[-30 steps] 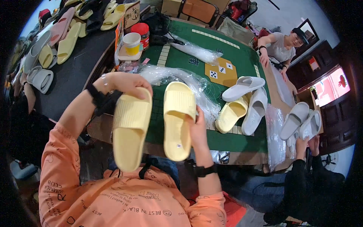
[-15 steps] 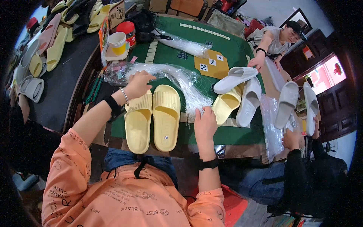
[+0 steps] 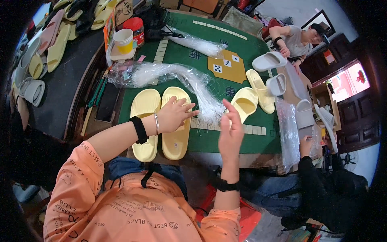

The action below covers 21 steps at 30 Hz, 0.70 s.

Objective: The recorder is seen assembling and organizing various colors of plastic slippers/sandals at a workstation.

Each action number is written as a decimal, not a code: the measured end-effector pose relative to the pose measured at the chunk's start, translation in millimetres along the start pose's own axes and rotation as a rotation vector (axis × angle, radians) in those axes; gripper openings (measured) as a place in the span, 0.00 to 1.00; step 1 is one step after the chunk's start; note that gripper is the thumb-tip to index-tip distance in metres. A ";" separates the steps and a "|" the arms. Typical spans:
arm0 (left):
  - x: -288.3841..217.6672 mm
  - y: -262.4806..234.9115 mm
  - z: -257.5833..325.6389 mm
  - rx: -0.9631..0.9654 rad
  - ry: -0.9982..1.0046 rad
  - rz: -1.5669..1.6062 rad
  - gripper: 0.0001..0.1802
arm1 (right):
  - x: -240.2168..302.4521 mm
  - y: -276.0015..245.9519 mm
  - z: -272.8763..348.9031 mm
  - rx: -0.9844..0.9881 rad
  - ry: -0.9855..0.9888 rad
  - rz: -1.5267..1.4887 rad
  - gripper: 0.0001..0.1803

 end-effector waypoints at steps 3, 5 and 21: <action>4.4 6.8 -1.0 0.067 -0.035 -0.018 0.31 | 46.8 -16.3 -3.7 -0.112 0.124 -0.680 0.05; 6.1 3.8 -0.1 0.033 -0.025 0.055 0.31 | 91.2 -36.0 1.3 -0.107 -0.056 -0.831 0.09; 37.2 -44.0 -7.6 -0.116 -0.071 0.434 0.26 | 105.6 34.5 -33.9 -0.016 -0.316 -0.373 0.04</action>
Point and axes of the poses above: each hand's wrist, its own z-axis away from the middle knuckle, its own y-axis out of the palm, x = y × z, the point moved 6 cm from there along -z, towards the middle knuckle, and after that the axes turned 6 degrees about z, right-handed, at the moved point
